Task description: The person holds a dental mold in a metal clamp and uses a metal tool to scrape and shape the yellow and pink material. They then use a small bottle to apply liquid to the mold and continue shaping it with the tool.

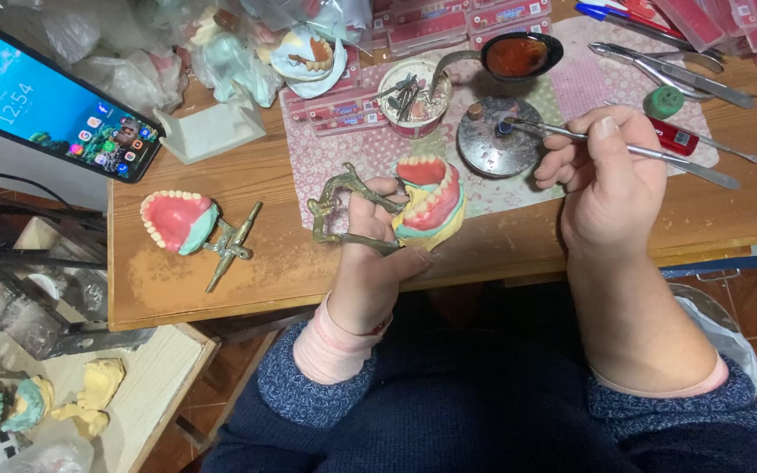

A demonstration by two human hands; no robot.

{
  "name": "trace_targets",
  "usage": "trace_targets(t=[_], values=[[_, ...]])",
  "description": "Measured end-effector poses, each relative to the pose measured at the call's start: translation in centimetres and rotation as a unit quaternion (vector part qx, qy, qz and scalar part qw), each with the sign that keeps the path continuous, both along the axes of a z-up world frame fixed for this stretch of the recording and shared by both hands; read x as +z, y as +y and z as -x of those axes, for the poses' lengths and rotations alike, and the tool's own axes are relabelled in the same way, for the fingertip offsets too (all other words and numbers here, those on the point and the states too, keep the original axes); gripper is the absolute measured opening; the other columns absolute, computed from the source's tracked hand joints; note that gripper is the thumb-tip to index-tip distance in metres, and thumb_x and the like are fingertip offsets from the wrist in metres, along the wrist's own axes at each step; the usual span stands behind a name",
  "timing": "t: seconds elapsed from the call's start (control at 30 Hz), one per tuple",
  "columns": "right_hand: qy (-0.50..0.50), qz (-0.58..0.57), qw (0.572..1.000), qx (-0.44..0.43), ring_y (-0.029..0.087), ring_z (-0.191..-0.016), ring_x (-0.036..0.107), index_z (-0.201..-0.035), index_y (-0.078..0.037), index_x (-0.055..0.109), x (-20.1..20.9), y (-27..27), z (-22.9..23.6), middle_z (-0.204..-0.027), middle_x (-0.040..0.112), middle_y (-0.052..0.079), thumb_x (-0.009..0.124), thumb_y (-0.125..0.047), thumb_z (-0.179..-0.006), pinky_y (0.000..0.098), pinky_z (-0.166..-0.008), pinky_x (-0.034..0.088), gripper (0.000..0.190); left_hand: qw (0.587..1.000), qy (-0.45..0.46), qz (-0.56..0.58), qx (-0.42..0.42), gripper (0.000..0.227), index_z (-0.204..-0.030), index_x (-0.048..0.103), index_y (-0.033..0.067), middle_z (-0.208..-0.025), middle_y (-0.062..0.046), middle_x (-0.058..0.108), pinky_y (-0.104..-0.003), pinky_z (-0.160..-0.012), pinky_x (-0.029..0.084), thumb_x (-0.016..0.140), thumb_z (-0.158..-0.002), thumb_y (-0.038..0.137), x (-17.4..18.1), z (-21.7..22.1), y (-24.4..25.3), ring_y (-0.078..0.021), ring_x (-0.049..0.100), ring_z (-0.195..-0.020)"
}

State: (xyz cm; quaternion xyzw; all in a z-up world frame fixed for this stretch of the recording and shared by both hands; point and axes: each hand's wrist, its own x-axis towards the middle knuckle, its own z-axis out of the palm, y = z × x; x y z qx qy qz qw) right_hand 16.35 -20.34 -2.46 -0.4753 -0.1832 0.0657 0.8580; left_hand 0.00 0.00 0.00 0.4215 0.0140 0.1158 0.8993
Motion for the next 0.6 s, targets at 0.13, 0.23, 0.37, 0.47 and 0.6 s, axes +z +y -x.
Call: trace_targets(t=[0.13, 0.23, 0.37, 0.47, 0.6], values=[[-0.003, 0.000, 1.000, 0.001, 0.023, -0.069, 0.066, -0.112, 0.003, 0.056, -0.13, -0.02, -0.07, -0.096, 0.067, 0.021, 0.051, -0.014, -0.121, 0.0303, -0.063, 0.056, 0.020, 1.000, 0.014, 0.004, -0.004, 0.075, -0.142, 0.034, 0.0077, -0.142, -0.015, 0.050, -0.041, -0.113, 0.047, 0.057, -0.077, -0.022, 0.29, 0.10, 0.10, -0.0295, 0.055, -0.134], [-0.003, -0.003, 1.000, 0.000, 0.023, -0.069, 0.065, -0.112, 0.003, 0.055, -0.10, 0.02, -0.02, -0.095, 0.067, 0.021, 0.051, -0.014, -0.122, 0.0307, -0.064, 0.056, 0.020, 1.000, 0.015, 0.023, -0.012, 0.077, -0.143, 0.032, 0.0081, -0.145, -0.014, 0.048, -0.040, -0.114, 0.046, 0.054, -0.075, -0.021, 0.34, 0.10, 0.16, -0.0279, 0.053, -0.137], [0.000, -0.003, 1.000, 0.000, 0.023, -0.069, 0.066, -0.113, 0.003, 0.055, -0.12, -0.04, 0.01, -0.096, 0.067, 0.021, 0.051, -0.015, -0.122, 0.0307, -0.063, 0.056, 0.020, 1.000, 0.012, 0.013, -0.007, 0.077, -0.143, 0.032, 0.0076, -0.144, -0.015, 0.047, -0.043, -0.116, 0.045, 0.056, -0.076, -0.022, 0.16, 0.01, 0.07, -0.0297, 0.053, -0.137], [0.000, 0.001, 1.000, 0.000, 0.024, -0.070, 0.066, -0.113, 0.002, 0.055, -0.12, -0.05, 0.03, -0.096, 0.068, 0.021, 0.051, -0.015, -0.122, 0.0307, -0.063, 0.056, 0.020, 1.000, 0.014, 0.014, -0.001, 0.076, -0.142, 0.032, 0.0073, -0.144, -0.015, 0.047, -0.044, -0.118, 0.044, 0.057, -0.076, -0.021, 0.46, 0.02, -0.01, -0.0299, 0.053, -0.137], [0.009, 0.008, 1.000, -0.008, 0.023, -0.071, 0.066, -0.114, 0.004, 0.057, -0.29, -0.10, -0.05, -0.097, 0.068, 0.021, 0.052, -0.015, -0.122, 0.0301, -0.065, 0.057, 0.022, 1.000, 0.006, 0.019, -0.010, 0.074, -0.141, 0.032, 0.0067, -0.144, -0.016, 0.048, -0.045, -0.119, 0.043, 0.057, -0.076, -0.020, 0.36, 0.01, 0.08, -0.0295, 0.053, -0.137]])
